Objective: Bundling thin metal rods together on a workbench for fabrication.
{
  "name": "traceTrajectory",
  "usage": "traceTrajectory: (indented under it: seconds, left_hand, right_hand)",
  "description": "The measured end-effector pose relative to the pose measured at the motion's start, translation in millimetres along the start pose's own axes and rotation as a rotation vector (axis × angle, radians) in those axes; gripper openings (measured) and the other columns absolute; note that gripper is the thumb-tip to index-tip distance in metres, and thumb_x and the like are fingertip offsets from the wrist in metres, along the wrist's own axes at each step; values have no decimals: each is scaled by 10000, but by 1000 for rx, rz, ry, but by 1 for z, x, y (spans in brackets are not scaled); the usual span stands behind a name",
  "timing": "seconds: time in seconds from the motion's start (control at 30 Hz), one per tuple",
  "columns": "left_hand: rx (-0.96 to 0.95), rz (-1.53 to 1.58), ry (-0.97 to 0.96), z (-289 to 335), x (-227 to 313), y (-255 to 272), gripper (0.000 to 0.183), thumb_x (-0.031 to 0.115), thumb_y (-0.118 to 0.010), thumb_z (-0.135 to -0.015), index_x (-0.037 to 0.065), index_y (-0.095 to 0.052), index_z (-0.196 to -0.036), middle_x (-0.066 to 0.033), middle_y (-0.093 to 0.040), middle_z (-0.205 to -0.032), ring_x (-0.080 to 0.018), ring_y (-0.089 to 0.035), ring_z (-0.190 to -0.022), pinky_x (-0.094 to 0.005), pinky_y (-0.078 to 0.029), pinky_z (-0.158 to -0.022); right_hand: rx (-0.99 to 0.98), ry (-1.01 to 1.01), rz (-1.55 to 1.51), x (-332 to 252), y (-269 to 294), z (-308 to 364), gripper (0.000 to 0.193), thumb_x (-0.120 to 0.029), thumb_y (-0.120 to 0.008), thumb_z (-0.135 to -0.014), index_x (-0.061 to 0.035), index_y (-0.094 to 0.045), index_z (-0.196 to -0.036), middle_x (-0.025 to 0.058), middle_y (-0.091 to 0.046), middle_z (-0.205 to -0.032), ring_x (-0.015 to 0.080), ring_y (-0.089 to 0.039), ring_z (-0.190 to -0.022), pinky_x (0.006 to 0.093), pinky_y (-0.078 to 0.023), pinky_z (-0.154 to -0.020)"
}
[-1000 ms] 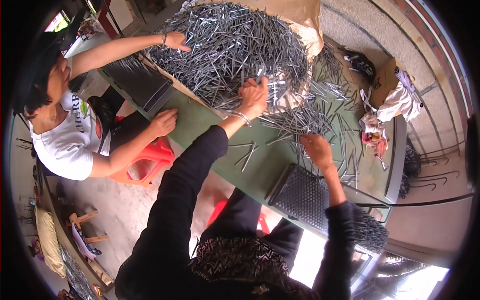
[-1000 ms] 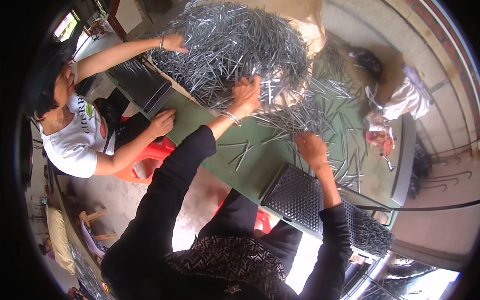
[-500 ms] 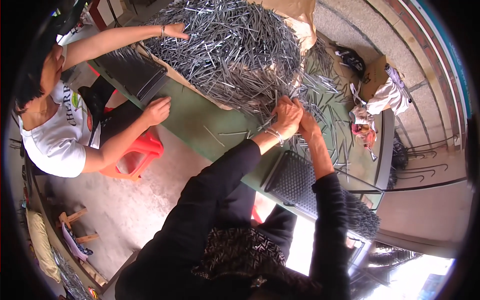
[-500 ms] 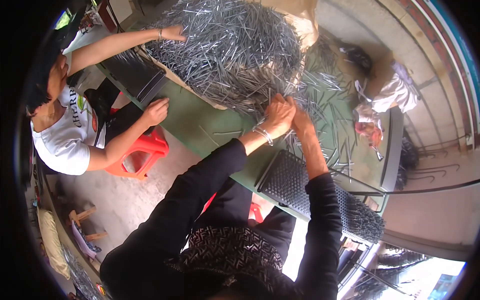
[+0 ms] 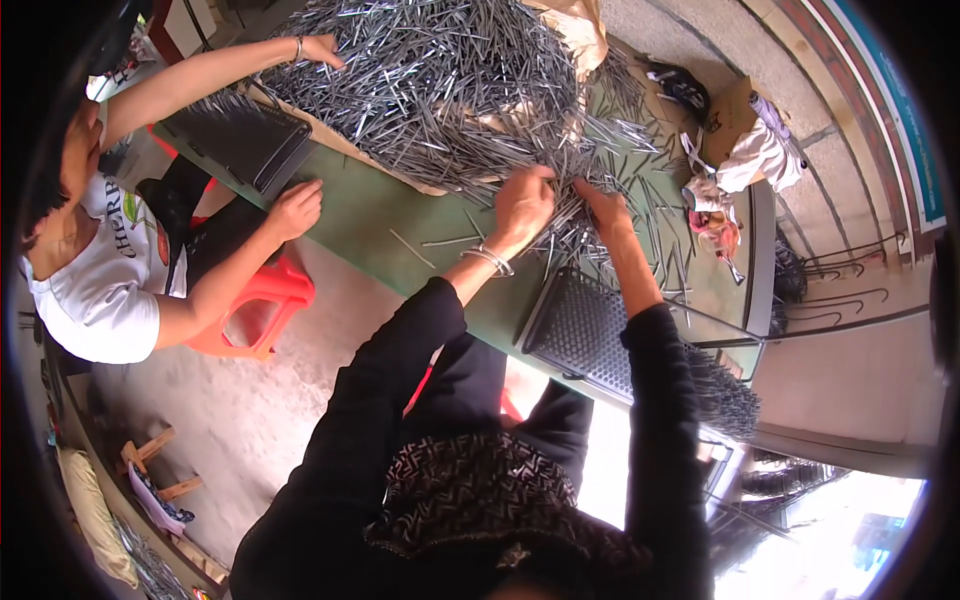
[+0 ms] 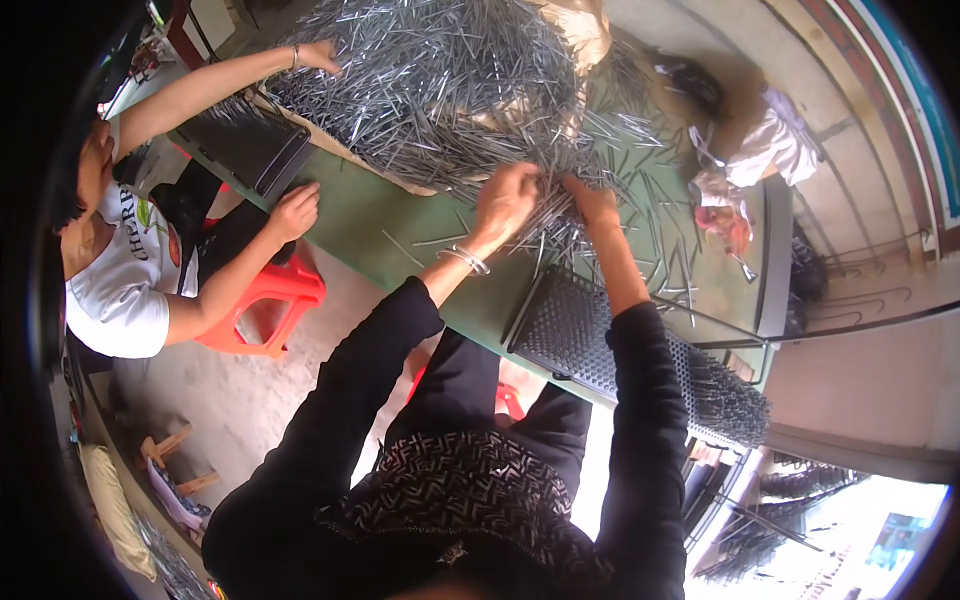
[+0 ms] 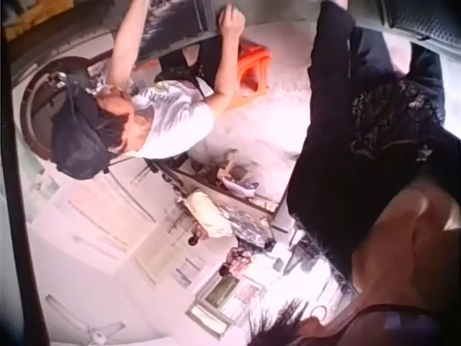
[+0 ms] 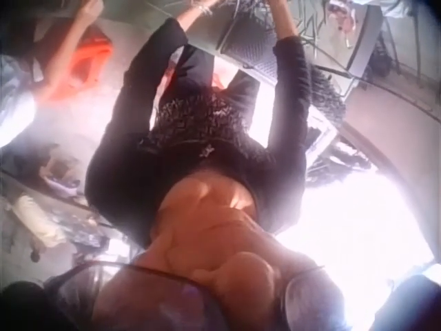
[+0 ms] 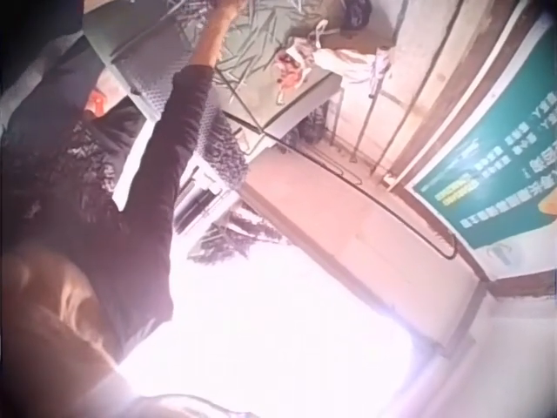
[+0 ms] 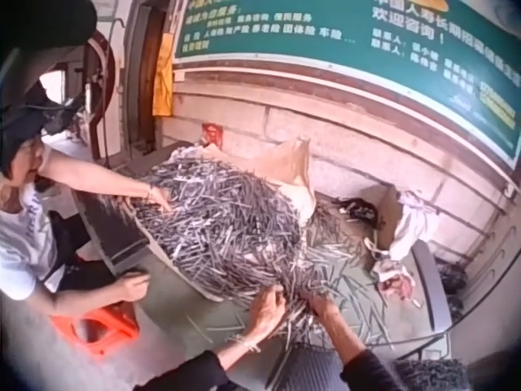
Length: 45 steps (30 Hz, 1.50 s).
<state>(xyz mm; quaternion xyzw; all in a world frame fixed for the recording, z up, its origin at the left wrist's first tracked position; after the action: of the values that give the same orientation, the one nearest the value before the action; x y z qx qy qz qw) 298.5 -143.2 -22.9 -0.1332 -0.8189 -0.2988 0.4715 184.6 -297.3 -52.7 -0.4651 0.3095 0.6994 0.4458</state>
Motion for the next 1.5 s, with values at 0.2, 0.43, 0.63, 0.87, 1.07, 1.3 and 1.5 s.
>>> traceTrajectory:
  seconds: [0.2, 0.43, 0.63, 0.87, 1.07, 1.3, 1.5]
  left_hand:
    - [-80, -310, 271, -19, -44, 0, 448, 382, -606, -867, -33, -644, -702, -257, -634, -712, -426, -634, -711, -496, -496, -647]
    - [-381, -380, 283, -47, -22, -24, 611, 577, -535, -874, -11, -699, -842, -248, -684, -852, -407, -672, -841, -455, -524, -736]
    - [-554, 60, 536, -47, 9, -19, 930, 807, -415, -787, 1, -598, -1212, -245, -576, -1233, -356, -526, -1207, -385, -408, -996]
    - [-619, 768, 384, -25, 1, -20, 551, 452, -673, -877, -28, -635, -1145, -62, -653, -1097, -149, -594, -1002, -302, -469, -874]
    - [-284, 678, 739, -29, -13, -41, 337, 353, -754, -833, 34, -675, -911, 1, -629, -762, -105, -561, -610, -271, -424, -497]
    - [-283, 1151, 685, -32, -44, -43, 339, 172, -774, -776, -14, -698, -1048, -115, -692, -1078, -180, -644, -958, -297, -491, -854]
    - [-319, 1189, 757, -47, 1, -30, 349, 194, -788, -768, 3, -701, -1047, -86, -686, -1095, -163, -604, -1030, -296, -427, -939]
  right_hand:
    - [14, 219, 354, 9, -15, 0, 360, -137, -758, -750, 125, -659, -976, 149, -696, -895, 212, -661, -729, 335, -522, -653]
    - [7, 250, 338, 12, -12, -4, 256, -112, -710, -784, 90, -684, -939, 97, -692, -846, 172, -627, -695, 309, -486, -630]
    - [-120, 307, 458, -10, -15, 24, 230, -192, -646, -843, 23, -702, -907, 20, -620, -696, 99, -512, -606, 292, -378, -536]
    - [-201, 260, 224, -3, -13, 4, 245, -180, -611, -885, 42, -696, -946, 64, -680, -807, 117, -589, -701, 267, -457, -618]
    - [-87, 349, 422, -2, -32, 25, 263, -193, -606, -886, 52, -699, -908, 59, -691, -800, 121, -586, -699, 299, -470, -635]
    - [26, 560, 673, -14, -56, 67, 277, -261, -585, -885, 9, -639, -850, 236, -652, -812, 445, -612, -759, 462, -468, -666]
    - [144, 881, 761, -31, -55, 80, 172, -140, -545, -904, -9, -605, -999, 239, -621, -962, 433, -601, -856, 495, -479, -728]
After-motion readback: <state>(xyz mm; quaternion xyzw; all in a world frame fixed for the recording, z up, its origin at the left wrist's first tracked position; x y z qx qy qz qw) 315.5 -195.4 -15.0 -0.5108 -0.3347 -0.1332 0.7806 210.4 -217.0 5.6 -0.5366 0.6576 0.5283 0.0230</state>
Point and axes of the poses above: each hand's wrist, its own z-axis away from the middle knuckle, its own y-axis out of the back of the hand, x = y × z, the point moved 2 cm from there along -z, towards the middle knuckle
